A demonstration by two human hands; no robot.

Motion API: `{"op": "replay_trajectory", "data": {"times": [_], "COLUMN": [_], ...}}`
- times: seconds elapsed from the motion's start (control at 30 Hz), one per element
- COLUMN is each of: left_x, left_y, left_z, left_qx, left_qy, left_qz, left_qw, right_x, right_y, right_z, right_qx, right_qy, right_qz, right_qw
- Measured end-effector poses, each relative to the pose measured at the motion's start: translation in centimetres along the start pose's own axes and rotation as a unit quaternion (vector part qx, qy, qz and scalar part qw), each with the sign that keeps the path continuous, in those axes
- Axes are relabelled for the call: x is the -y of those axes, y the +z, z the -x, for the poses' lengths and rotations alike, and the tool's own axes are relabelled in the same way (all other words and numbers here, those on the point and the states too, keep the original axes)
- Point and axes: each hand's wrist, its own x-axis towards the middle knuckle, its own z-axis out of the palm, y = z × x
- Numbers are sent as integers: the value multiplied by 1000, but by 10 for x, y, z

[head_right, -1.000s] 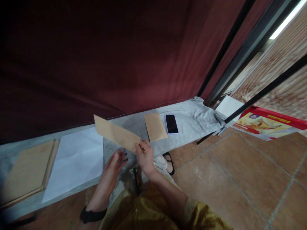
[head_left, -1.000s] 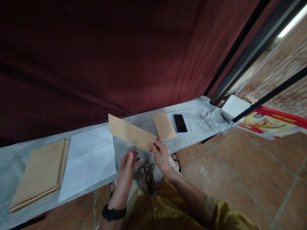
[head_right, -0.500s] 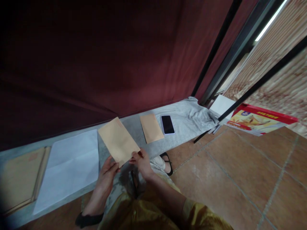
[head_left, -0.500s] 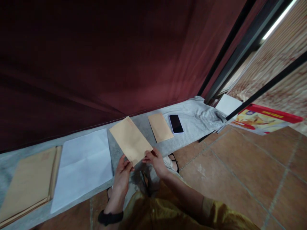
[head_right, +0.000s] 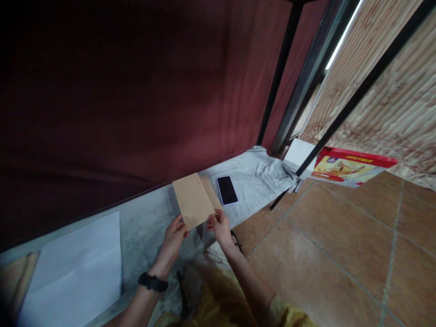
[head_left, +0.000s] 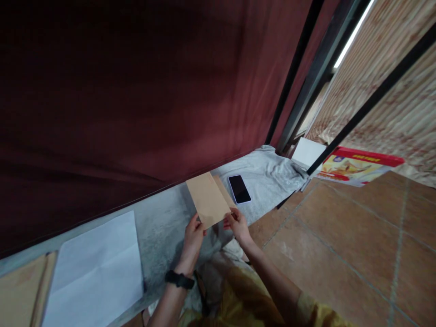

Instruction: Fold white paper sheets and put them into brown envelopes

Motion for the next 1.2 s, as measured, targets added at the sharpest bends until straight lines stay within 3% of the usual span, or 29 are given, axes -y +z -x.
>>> {"op": "replay_trajectory", "data": {"times": [0.13,0.3,0.8,1.2], "left_x": [3,10,19,8], "left_y": [14,25,32,39], "left_z": [-16,-28,-40,-31], "left_qx": [2,-7,-15,-36], "left_qy": [1,-2,-10,45], "left_qz": [-28,-61,-238,-361], "left_qw": [1000,998,971,931], "right_x": [-4,-3,11,11], "right_y": [-12,-24,-37,-37], "right_z": [-12,-22,-20,-24], "right_qx": [-22,-27,5,2], "right_qy": [-37,-77,-98,-68], "right_qz": [45,182,402,427], "right_qw": [998,980,910,902]}}
